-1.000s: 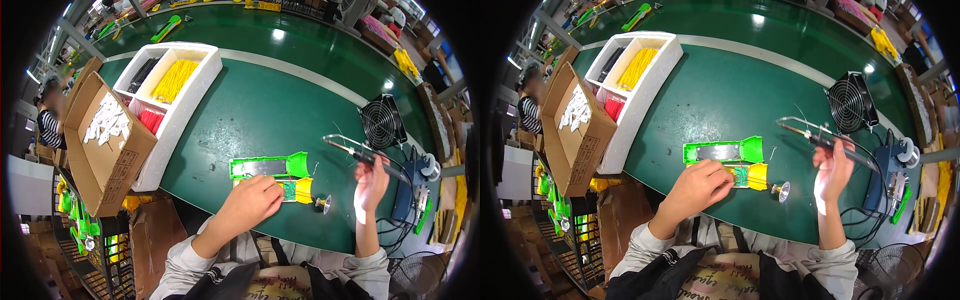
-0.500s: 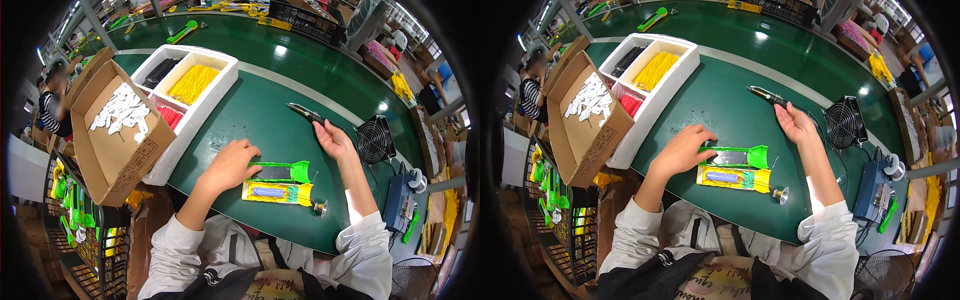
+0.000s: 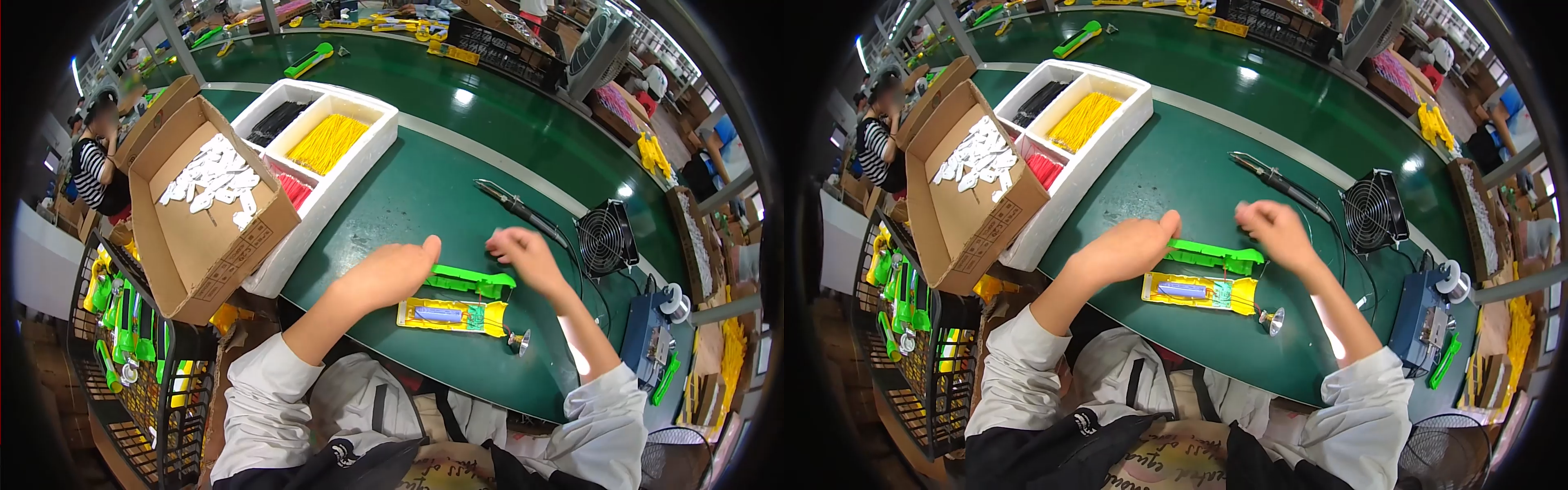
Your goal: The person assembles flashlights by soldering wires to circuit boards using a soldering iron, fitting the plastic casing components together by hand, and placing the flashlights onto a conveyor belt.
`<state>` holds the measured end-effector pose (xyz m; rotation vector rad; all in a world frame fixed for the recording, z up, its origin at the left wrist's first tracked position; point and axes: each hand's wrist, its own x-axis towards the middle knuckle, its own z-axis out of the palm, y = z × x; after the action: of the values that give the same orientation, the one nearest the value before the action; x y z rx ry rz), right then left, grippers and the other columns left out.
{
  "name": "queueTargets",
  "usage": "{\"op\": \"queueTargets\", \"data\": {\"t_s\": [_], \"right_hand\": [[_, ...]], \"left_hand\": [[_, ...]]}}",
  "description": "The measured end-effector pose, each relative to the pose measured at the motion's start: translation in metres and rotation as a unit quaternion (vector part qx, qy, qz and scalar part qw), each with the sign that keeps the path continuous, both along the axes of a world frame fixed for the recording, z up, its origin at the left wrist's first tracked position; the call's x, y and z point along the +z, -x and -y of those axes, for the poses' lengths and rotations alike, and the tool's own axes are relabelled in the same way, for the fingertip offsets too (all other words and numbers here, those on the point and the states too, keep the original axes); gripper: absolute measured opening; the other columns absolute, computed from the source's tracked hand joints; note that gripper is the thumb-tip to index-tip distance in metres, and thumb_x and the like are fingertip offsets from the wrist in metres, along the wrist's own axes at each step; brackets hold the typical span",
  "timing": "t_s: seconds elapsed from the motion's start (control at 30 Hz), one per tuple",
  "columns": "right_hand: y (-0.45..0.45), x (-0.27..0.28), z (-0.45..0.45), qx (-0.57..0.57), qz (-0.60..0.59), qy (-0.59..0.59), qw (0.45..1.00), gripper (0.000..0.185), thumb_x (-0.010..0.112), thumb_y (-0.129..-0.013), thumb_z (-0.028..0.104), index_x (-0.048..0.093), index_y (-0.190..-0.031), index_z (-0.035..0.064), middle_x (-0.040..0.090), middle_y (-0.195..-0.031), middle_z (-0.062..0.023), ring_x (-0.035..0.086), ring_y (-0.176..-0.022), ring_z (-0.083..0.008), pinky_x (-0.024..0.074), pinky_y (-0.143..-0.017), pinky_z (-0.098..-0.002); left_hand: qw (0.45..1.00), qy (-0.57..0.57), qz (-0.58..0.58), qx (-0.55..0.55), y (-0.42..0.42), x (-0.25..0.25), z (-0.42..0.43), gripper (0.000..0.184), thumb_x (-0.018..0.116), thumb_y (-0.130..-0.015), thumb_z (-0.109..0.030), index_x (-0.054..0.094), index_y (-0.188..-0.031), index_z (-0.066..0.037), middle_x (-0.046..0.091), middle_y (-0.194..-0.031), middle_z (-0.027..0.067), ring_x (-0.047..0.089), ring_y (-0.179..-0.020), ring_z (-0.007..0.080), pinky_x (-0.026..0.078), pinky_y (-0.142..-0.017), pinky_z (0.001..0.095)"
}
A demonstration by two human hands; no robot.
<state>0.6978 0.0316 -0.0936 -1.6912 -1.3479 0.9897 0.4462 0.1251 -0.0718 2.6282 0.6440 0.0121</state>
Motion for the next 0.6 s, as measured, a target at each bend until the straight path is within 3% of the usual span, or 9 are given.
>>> {"op": "queueTargets", "data": {"t_s": [0.07,0.1,0.23,0.3,0.5,0.6], "right_hand": [[0.020,0.026,0.014,0.121,0.183,-0.058,0.974,0.042,0.060,-0.089,0.038,0.064,-0.105,-0.0003,0.067,-0.094,-0.0163,0.065,-0.086,-0.0283,0.0500,-0.081,-0.0358],[0.021,0.030,0.018,0.166,0.194,-0.045,0.966,0.045,0.062,-0.087,0.037,0.062,-0.112,-0.0006,0.065,-0.100,-0.0199,0.063,-0.092,-0.0335,0.0485,-0.084,-0.0381],[0.025,0.044,0.031,0.258,0.139,-0.025,0.956,0.050,0.067,-0.083,0.035,0.059,-0.119,0.0024,0.065,-0.098,-0.0189,0.063,-0.089,-0.0321,0.0492,-0.080,-0.0382],[0.032,0.051,0.039,0.257,0.138,-0.019,0.956,0.049,0.070,-0.082,0.033,0.059,-0.119,0.0038,0.065,-0.095,-0.0180,0.063,-0.087,-0.0309,0.0494,-0.078,-0.0377],[0.044,0.050,0.057,0.229,0.221,-0.084,0.944,0.048,0.074,-0.075,0.027,0.061,-0.116,0.0064,0.062,-0.094,-0.0120,0.061,-0.081,-0.0302,0.0499,-0.073,-0.0376],[0.051,0.052,0.066,0.206,0.326,-0.133,0.913,0.045,0.074,-0.075,0.027,0.063,-0.113,0.0069,0.061,-0.095,-0.0107,0.061,-0.082,-0.0286,0.0497,-0.073,-0.0375]], "left_hand": [[0.997,-0.053,0.051,-0.014,0.003,0.002,0.011,0.016,0.052,-0.086,-0.013,0.045,-0.097,-0.004,0.062,-0.074,0.0168,0.062,-0.068,0.0365,0.049,-0.062,0.0430],[0.992,-0.077,0.094,-0.033,0.006,0.001,0.016,0.016,0.053,-0.086,-0.012,0.045,-0.097,-0.004,0.062,-0.076,0.0172,0.063,-0.069,0.0356,0.049,-0.062,0.0425],[0.962,-0.140,0.225,-0.059,0.020,-0.012,0.037,0.019,0.053,-0.082,-0.011,0.050,-0.098,-0.003,0.062,-0.097,0.0136,0.063,-0.085,0.0277,0.048,-0.071,0.0383],[0.958,-0.136,0.250,-0.041,0.027,-0.017,0.048,0.026,0.054,-0.080,-0.011,0.054,-0.106,-0.003,0.060,-0.107,0.0078,0.060,-0.093,0.0237,0.045,-0.080,0.0362],[0.947,-0.143,0.287,-0.031,0.026,-0.034,0.056,0.048,0.069,-0.073,-0.019,0.055,-0.118,-0.008,0.059,-0.112,0.0049,0.057,-0.099,0.0244,0.044,-0.084,0.0392],[0.943,-0.033,0.330,-0.012,0.033,-0.022,0.056,0.056,0.077,-0.069,-0.028,0.057,-0.117,-0.008,0.058,-0.115,0.0056,0.057,-0.101,0.0268,0.043,-0.086,0.0406]]}}
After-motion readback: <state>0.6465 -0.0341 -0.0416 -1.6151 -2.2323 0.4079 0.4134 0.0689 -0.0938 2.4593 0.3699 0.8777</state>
